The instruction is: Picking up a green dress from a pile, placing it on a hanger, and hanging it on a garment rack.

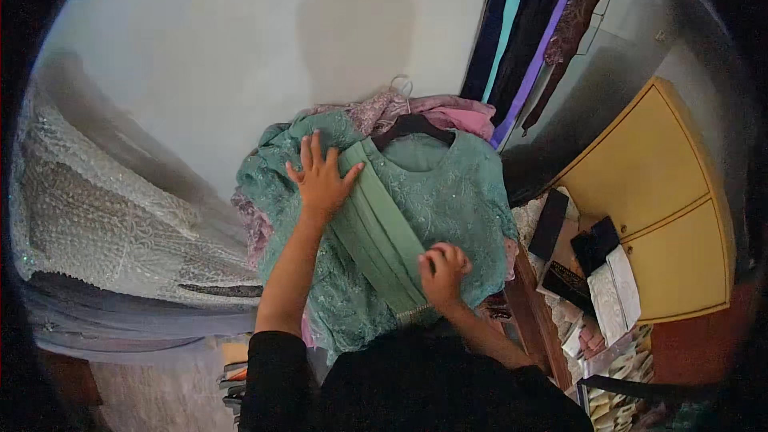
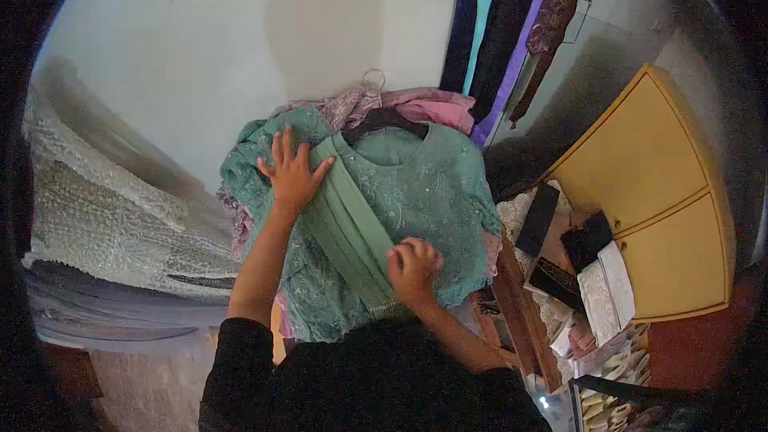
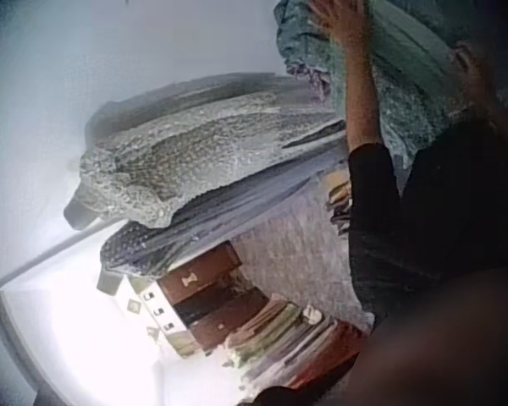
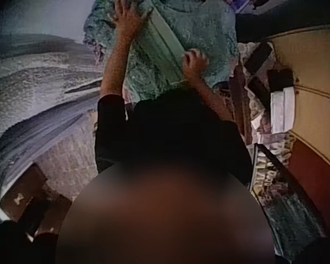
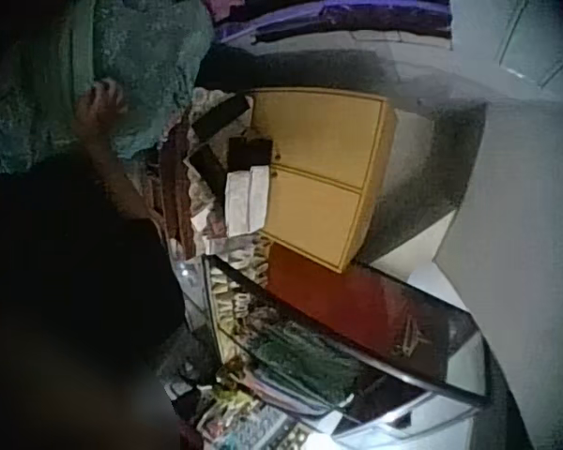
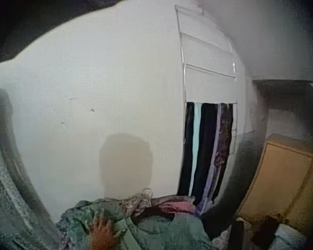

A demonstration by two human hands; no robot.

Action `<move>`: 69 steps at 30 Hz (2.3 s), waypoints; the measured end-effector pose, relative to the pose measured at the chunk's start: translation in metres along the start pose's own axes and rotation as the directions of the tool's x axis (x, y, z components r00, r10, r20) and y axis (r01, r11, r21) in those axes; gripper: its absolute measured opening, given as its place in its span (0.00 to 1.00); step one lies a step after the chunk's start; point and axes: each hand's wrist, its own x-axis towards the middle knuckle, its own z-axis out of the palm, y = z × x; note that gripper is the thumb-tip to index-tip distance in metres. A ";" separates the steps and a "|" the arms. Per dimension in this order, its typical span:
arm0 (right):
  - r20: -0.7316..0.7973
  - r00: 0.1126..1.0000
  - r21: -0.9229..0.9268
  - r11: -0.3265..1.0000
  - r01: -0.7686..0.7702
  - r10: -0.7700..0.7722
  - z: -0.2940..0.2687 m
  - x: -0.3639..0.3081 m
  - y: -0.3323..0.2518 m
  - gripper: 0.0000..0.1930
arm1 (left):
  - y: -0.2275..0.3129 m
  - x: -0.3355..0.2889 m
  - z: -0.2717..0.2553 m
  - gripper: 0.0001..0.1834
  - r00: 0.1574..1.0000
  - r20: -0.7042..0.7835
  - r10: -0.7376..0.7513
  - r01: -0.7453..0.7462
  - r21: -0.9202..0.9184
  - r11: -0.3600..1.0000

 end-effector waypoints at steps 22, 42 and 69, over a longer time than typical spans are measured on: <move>0.095 0.995 -0.111 0.993 0.031 -0.021 -0.005 0.044 -0.001 0.13 | -0.013 0.004 -0.045 0.12 0.882 0.256 0.396 -0.286 -0.376 0.881; 0.099 0.988 -0.163 0.977 0.138 -0.122 0.002 -0.066 0.025 0.12 | -0.016 0.027 -0.015 0.18 0.935 0.350 -0.063 0.167 -0.274 0.947; 0.059 0.997 0.110 0.992 -0.057 0.051 -0.021 -0.105 0.051 0.22 | 0.029 0.007 -0.008 0.25 0.968 0.171 -0.183 0.170 0.087 0.982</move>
